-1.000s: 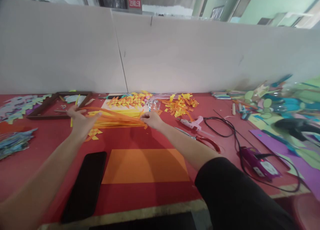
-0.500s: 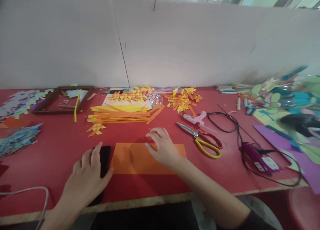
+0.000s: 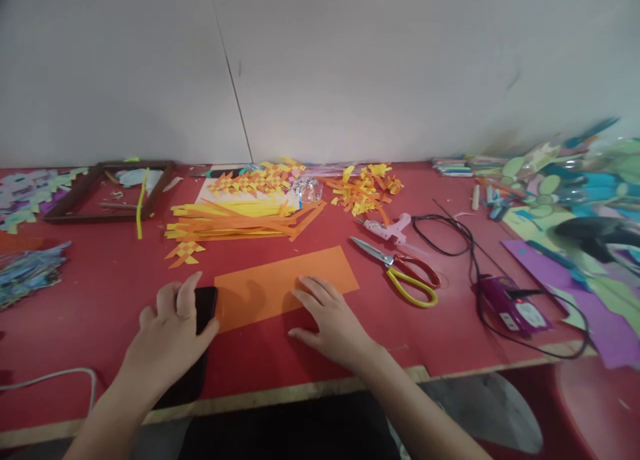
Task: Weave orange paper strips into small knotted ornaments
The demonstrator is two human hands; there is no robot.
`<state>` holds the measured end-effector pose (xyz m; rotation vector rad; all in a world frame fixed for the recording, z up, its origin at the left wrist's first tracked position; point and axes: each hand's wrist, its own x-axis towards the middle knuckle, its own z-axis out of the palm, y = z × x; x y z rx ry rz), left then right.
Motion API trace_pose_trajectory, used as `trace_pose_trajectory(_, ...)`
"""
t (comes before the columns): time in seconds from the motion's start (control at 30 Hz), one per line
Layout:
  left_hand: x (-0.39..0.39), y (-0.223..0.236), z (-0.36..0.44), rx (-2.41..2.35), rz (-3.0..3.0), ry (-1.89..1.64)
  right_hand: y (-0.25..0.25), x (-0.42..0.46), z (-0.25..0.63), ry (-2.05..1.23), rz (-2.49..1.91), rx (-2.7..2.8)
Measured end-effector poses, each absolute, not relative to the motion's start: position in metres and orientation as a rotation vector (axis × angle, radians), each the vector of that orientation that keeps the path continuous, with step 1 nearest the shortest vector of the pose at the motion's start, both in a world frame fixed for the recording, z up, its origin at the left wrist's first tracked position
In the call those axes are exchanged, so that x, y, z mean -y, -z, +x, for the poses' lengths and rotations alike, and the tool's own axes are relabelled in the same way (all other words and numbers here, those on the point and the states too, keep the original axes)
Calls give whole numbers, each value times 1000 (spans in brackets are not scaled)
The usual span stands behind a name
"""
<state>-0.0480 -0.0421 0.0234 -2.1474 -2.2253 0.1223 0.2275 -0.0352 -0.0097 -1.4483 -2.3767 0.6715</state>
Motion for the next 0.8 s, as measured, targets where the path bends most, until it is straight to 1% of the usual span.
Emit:
trace_pose_trajectory(0.13, 33, -26, -52, 2243, -2180, -40, 12, 37, 227, -608, -1532, 2346)
trace_pose_trajectory(0.27, 6, -30, -57, 2227, -2551, 67, 13, 35, 228, -560, -1558, 2371)
trace_pose_trajectory(0.37, -20, -36, -59, 2140, -2780, -3, 11, 27, 231, -566, -1476, 2450)
trace_pose_trajectory(0.47, -39, -43, -55, 2078, -2919, -120, 6, 15, 231, -643, -1402, 2542)
trace_pose_trajectory(0.53, -48, -45, -50, 2060, -2984, -203, 2, 9, 231, -685, -1389, 2573)
trace_pose_trajectory(0.67, -59, -44, -42, 1993, -3144, -340, 2, 4, 230, -665, -1395, 2572)
trace_pose_trajectory(0.8, -66, -43, -44, 1894, -3291, -291, 4, 6, 234, -654, -1411, 2543)
